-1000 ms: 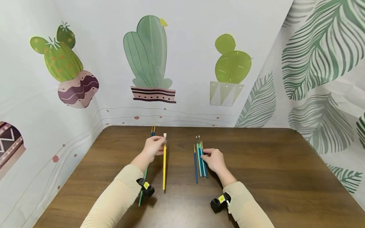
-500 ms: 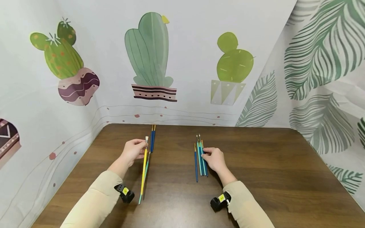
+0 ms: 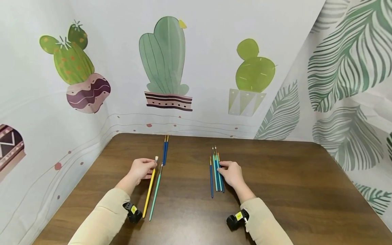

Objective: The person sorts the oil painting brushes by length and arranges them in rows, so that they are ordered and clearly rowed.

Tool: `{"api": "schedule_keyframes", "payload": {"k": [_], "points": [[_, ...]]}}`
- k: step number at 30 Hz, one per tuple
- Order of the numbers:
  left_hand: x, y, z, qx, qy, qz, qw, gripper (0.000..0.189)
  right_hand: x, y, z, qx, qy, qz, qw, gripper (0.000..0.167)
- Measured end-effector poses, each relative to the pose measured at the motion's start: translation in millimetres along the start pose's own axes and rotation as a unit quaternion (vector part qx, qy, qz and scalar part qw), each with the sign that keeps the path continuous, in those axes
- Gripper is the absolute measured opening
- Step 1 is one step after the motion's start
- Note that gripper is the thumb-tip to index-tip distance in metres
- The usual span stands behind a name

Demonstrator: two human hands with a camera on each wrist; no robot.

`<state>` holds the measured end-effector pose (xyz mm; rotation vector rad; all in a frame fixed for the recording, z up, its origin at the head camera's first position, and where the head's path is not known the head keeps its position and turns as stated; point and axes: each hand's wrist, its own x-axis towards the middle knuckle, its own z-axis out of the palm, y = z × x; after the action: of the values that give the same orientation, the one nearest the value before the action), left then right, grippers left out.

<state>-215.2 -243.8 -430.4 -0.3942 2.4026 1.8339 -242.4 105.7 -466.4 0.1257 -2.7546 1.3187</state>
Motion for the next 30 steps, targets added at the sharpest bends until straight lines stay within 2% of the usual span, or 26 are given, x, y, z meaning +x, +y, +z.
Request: {"api": "schedule_keyframes", "payload": {"k": [6,12,16,22,30], "points": [[3.5,-5.1,9.5,0.039,0.026,-0.018,0.9987,0.029,-0.9,-0.2,0.0,0.0,-0.002,0.002,1.0,0.03],[9.1,-11.0,13.2,0.051,0.051,-0.005,0.9974,0.026,-0.7,-0.9,-0.9,-0.001,-0.006,0.004,1.0,0.031],[7.3,-11.1,16.1,0.061,0.078,0.013,0.995,0.02,-1.0,-1.2,-1.3,0.0,-0.007,0.005,1.0,0.03],[3.6,-9.8,20.3,0.112,0.108,0.025,0.9875,0.016,-1.6,-1.0,-1.5,0.001,-0.009,0.008,0.9999,0.031],[1.4,-7.4,22.2,0.154,0.12,0.026,0.9804,0.018,-1.2,-0.8,-1.1,-0.003,-0.011,0.003,0.9999,0.031]]}}
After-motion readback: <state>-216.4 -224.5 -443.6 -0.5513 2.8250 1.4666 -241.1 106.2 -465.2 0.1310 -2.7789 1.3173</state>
